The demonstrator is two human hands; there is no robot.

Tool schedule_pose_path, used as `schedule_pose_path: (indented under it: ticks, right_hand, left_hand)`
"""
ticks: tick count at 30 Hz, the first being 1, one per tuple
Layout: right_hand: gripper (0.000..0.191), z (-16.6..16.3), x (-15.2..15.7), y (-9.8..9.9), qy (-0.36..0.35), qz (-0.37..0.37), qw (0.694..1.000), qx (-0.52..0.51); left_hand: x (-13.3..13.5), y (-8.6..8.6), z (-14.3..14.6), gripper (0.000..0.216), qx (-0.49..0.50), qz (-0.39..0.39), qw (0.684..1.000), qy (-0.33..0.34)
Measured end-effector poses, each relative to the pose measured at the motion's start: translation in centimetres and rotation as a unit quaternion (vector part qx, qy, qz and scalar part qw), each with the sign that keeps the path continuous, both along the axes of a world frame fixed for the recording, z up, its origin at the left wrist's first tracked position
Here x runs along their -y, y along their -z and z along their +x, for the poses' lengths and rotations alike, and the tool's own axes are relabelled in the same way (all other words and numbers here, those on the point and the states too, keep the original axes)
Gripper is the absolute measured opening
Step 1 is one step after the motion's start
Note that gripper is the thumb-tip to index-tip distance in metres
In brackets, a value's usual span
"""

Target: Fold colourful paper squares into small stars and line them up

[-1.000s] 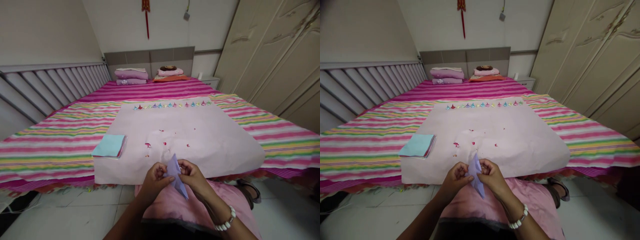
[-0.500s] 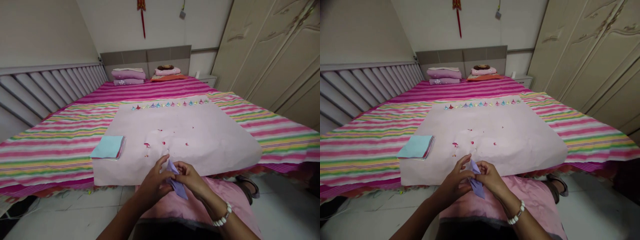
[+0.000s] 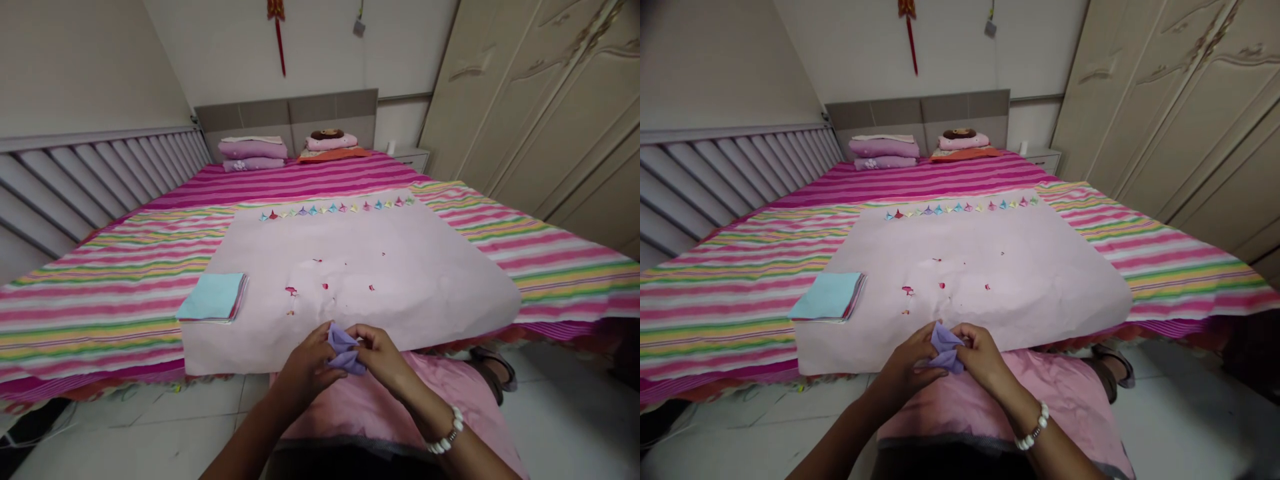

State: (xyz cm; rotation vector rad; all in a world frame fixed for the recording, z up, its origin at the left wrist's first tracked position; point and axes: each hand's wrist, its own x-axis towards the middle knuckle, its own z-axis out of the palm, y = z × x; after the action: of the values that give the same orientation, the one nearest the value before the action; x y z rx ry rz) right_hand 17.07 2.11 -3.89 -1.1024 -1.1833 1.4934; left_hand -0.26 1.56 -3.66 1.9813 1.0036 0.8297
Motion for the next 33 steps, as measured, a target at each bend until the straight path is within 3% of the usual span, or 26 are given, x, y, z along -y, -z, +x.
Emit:
schedule_pose_path:
  ticks: [5,9,13,15,19,23,27,30,33]
  right_hand:
    - [0.008,0.2,0.2,-0.3,0.012,-0.029,1.000,0.006]
    - [0.010,0.5,0.4,-1.1,0.007,-0.040,0.999,-0.024]
    - [0.030,1.1,0.6,-1.5,0.003,-0.015,0.999,-0.041]
    - [0.034,1.5,0.8,-1.5,-0.013,0.013,0.998,-0.057]
    - [0.061,2.1,1.3,-1.1,-0.045,0.061,0.994,-0.075]
    - [0.035,2.1,1.4,-1.2,-0.052,0.109,0.990,-0.076]
    - [0.016,1.8,1.2,-1.8,-0.050,0.076,0.992,-0.091]
    - [0.013,1.5,1.1,-2.3,-0.052,0.060,0.992,-0.100]
    - [0.013,1.4,1.1,-2.6,-0.046,0.052,0.992,-0.103]
  left_hand:
    - [0.2,-0.8,0.3,0.017,0.042,-0.005,0.999,-0.029]
    - [0.5,-1.1,0.4,0.019,0.115,-0.108,0.986,-0.052]
    - [0.5,-1.6,0.4,0.025,0.212,-0.212,0.952,-0.061]
    - [0.3,-2.0,0.4,0.027,0.239,-0.238,0.939,-0.069]
    - [0.3,-2.8,0.3,0.026,0.256,-0.280,0.923,-0.066]
    - [0.5,-3.1,0.3,0.024,0.256,-0.299,0.917,-0.067]
    - [0.7,-3.0,0.4,0.021,0.278,-0.330,0.900,-0.062]
    - [0.9,-3.1,0.6,0.022,0.297,-0.346,0.888,-0.052]
    - [1.0,-3.7,0.8,0.033,0.271,-0.349,0.896,-0.047]
